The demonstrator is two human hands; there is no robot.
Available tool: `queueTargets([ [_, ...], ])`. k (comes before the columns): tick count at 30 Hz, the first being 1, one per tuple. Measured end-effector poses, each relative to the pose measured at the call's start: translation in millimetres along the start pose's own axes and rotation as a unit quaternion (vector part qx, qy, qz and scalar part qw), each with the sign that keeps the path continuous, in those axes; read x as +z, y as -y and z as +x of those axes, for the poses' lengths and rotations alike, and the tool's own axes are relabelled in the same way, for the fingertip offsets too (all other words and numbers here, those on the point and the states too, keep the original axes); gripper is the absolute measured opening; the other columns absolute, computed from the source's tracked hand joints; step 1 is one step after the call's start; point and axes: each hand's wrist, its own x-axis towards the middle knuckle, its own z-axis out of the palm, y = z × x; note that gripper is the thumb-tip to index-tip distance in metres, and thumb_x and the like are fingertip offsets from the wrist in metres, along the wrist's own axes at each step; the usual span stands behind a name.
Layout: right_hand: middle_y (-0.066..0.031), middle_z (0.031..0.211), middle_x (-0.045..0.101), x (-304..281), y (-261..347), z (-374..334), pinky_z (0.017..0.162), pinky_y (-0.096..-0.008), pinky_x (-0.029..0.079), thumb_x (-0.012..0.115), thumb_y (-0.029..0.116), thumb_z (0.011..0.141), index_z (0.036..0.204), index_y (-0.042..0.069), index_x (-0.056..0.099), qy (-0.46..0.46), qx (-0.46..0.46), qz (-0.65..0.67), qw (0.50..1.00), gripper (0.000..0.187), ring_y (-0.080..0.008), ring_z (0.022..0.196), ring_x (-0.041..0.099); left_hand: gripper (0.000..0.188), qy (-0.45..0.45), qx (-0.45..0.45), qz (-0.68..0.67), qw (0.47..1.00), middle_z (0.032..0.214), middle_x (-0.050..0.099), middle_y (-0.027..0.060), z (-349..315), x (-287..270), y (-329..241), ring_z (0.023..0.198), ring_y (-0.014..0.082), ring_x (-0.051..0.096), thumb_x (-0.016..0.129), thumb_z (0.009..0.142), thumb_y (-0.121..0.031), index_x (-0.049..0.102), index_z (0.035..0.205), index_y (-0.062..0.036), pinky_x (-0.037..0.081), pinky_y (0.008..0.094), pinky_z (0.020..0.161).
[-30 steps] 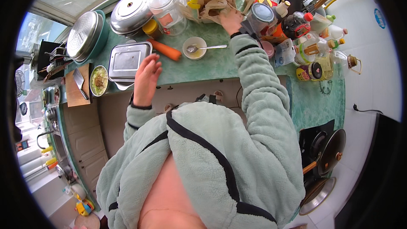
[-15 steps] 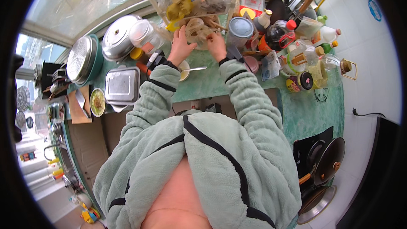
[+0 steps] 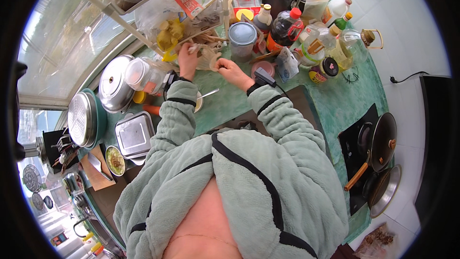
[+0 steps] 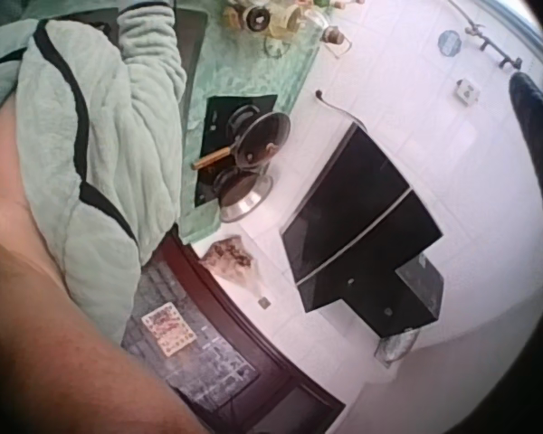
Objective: The person chops vegetables on a cutting board and transfers them into a bowl. They then handle various containers and ingredients, wash their hands, and move to the stove to lift a pot lid.
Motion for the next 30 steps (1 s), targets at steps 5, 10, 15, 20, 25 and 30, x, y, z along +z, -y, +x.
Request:
queueTargets([
  [5,-0.0004,0.096,0.062,14.6,10.3,17.7,0.084,-0.0251,0.045,0.055,0.008,0.091,0.1,0.005,0.06,-0.099,0.037,0.333,0.937,0.011,-0.0116,0.092,0.057,0.016,0.092,-0.045,-0.241,0.965,0.082,0.058,0.0024,-10.9,-11.9,5.9,0.075,0.0114,0.053,0.051,0.095,-0.006,0.055,0.111,-0.0054,0.044,0.0243,0.073],
  [10,-0.0004,0.089,0.061,36.6,27.7,54.7,0.072,-0.0231,0.046,0.056,0.01,0.092,0.1,0.006,0.06,-0.134,-0.027,0.285,0.949,0.009,-0.0095,0.083,0.058,0.027,0.247,-0.003,-0.219,0.944,0.08,0.055,-0.001,-21.6,-24.6,5.3,0.075,0.0088,0.051,0.051,0.094,-0.004,0.054,0.121,-0.0058,0.044,0.024,0.07],
  [15,-0.0075,0.102,0.061,38.5,11.3,64.5,0.082,-0.0291,0.047,0.062,0.006,0.085,0.109,0.004,0.058,-0.056,-0.052,0.114,0.991,0.025,-0.0178,0.093,0.059,0.015,0.18,-0.008,-0.129,0.975,0.08,0.057,-0.0006,-22.8,-30.5,12.7,0.072,0.0092,0.052,0.049,0.095,-0.008,0.059,0.105,-0.0039,0.043,0.0247,0.064],
  [20,-0.0151,0.131,0.052,47.7,-28.5,71.6,0.106,-0.0401,0.035,0.066,0.009,0.079,0.129,0.007,0.051,-0.096,-0.176,-0.211,0.957,0.053,-0.033,0.122,0.047,0.015,0.097,0.069,-0.001,0.993,0.076,0.059,0.0029,-21.4,-36.3,22.7,0.066,0.0144,0.055,0.053,0.094,-0.015,0.061,0.096,-0.0022,0.046,0.0292,0.06],
  [25,-0.0105,0.112,0.065,56.2,-41.6,91.3,0.105,-0.0386,0.035,0.065,0.026,0.084,0.117,0.014,0.063,-0.051,-0.115,-0.224,0.966,0.035,-0.0291,0.113,0.055,0.018,0.087,-0.075,-0.24,0.964,0.086,0.062,0.0026,-20.6,-37.9,27.2,0.075,0.0149,0.057,0.053,0.096,-0.017,0.06,0.104,-0.0028,0.047,0.0291,0.068],
  [30,-0.0043,0.104,0.066,61.1,-23.6,91.3,0.09,-0.0302,0.042,0.061,0.024,0.088,0.117,0.008,0.063,-0.129,0.063,0.193,0.971,0.033,-0.0148,0.099,0.056,0.02,0.044,0.014,-0.001,0.999,0.098,0.06,0.021,-30.8,-46.0,21.9,0.087,0.0394,0.058,0.051,0.092,-0.014,0.059,0.109,-0.0045,0.047,0.0399,0.075],
])
